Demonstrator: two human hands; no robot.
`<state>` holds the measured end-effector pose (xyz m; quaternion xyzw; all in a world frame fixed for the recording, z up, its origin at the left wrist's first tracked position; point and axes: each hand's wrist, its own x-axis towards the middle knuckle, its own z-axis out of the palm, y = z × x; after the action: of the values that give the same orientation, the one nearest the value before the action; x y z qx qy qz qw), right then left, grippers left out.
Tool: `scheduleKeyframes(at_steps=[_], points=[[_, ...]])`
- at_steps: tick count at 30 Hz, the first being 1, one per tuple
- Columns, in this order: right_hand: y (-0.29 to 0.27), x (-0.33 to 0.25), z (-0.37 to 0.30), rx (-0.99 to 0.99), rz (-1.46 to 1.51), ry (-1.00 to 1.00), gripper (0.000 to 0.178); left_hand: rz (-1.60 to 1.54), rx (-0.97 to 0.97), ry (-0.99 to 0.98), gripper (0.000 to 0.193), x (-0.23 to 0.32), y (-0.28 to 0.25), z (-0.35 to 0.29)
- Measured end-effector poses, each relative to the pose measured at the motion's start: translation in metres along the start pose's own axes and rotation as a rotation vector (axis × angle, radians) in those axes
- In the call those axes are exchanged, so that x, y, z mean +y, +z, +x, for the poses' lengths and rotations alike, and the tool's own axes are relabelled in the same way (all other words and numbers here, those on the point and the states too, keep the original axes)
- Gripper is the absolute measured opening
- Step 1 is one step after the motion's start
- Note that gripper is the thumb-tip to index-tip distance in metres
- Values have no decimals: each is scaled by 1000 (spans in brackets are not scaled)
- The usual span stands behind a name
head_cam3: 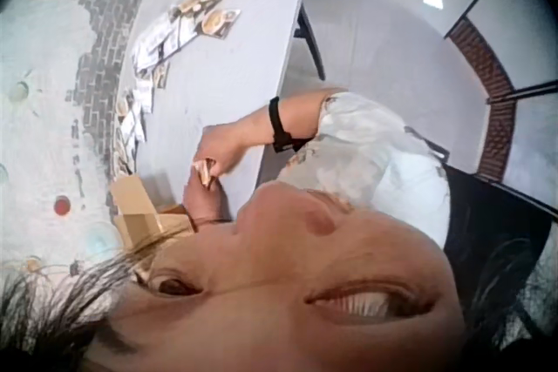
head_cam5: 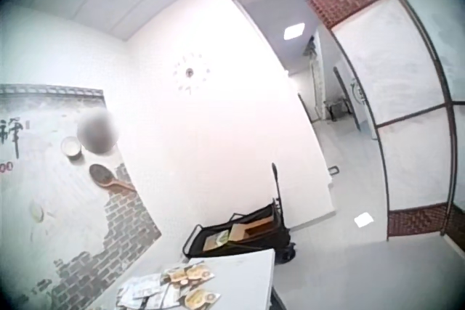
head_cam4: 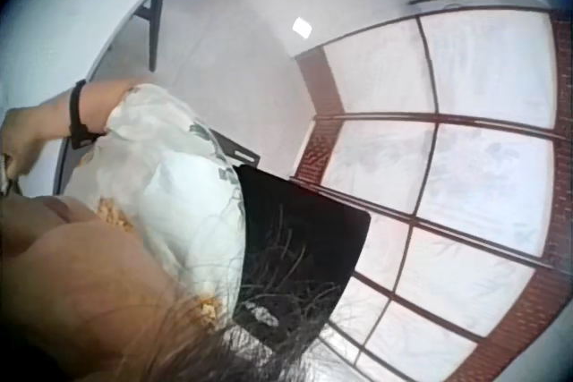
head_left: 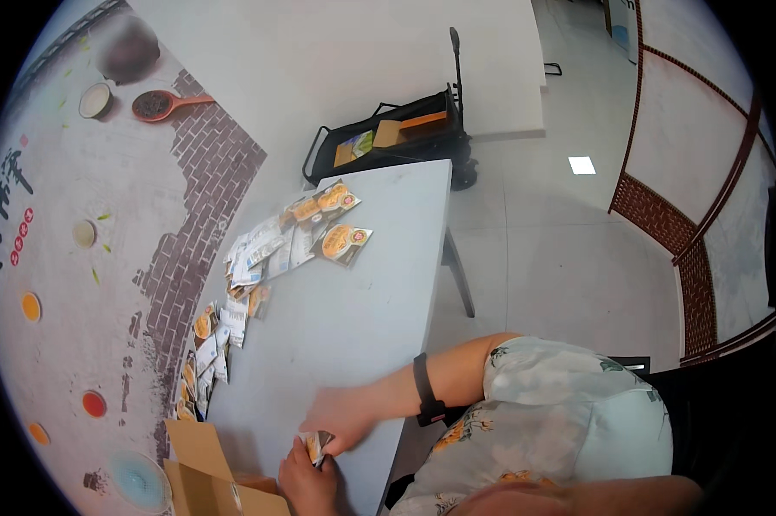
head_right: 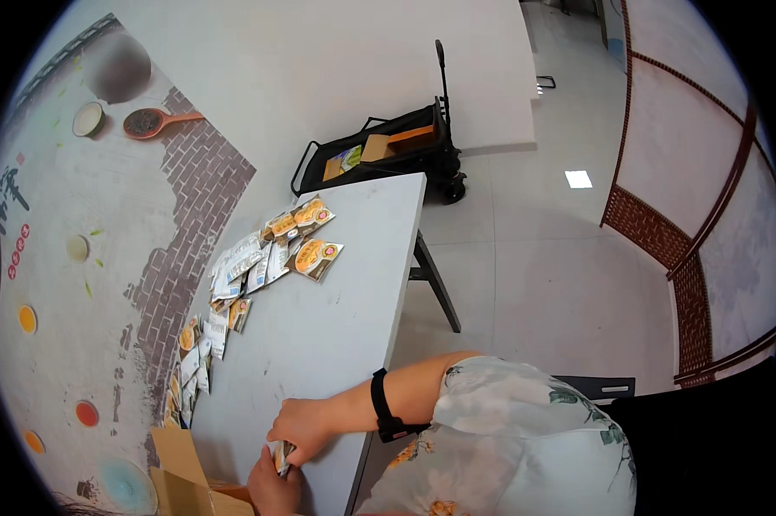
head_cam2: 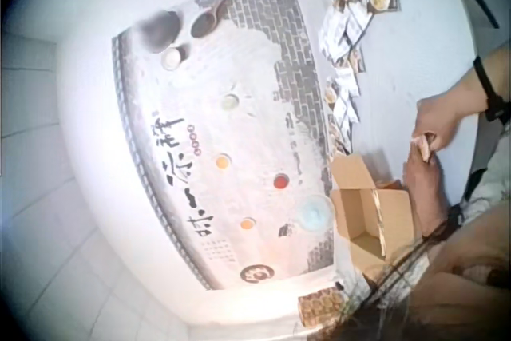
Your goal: The person handles several small food pouches on a table, smoothing them out by hand and placing them into a cardboard box one by one.
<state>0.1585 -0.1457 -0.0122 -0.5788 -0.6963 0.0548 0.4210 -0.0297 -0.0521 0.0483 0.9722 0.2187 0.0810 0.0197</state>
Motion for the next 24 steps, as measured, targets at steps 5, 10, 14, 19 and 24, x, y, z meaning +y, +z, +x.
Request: scheduleKeyframes(at_steps=[5,10,14,19,24], points=[[-10,-3,-5,-2,59,34,39,34,-95,-39,32,33,-22,6],[-8,-2,-5,6,259,95,53,71,-294,-52,31,5,-20,14],[-11,-8,-5,68,376,193,57,-2,-326,-15,32,-32,-7,10],[-11,-2,-5,179,408,275,56,-194,-237,-37,39,-38,-1,2],[-13,3,-2,211,386,258,48,-318,-196,-107,42,-66,3,-13]])
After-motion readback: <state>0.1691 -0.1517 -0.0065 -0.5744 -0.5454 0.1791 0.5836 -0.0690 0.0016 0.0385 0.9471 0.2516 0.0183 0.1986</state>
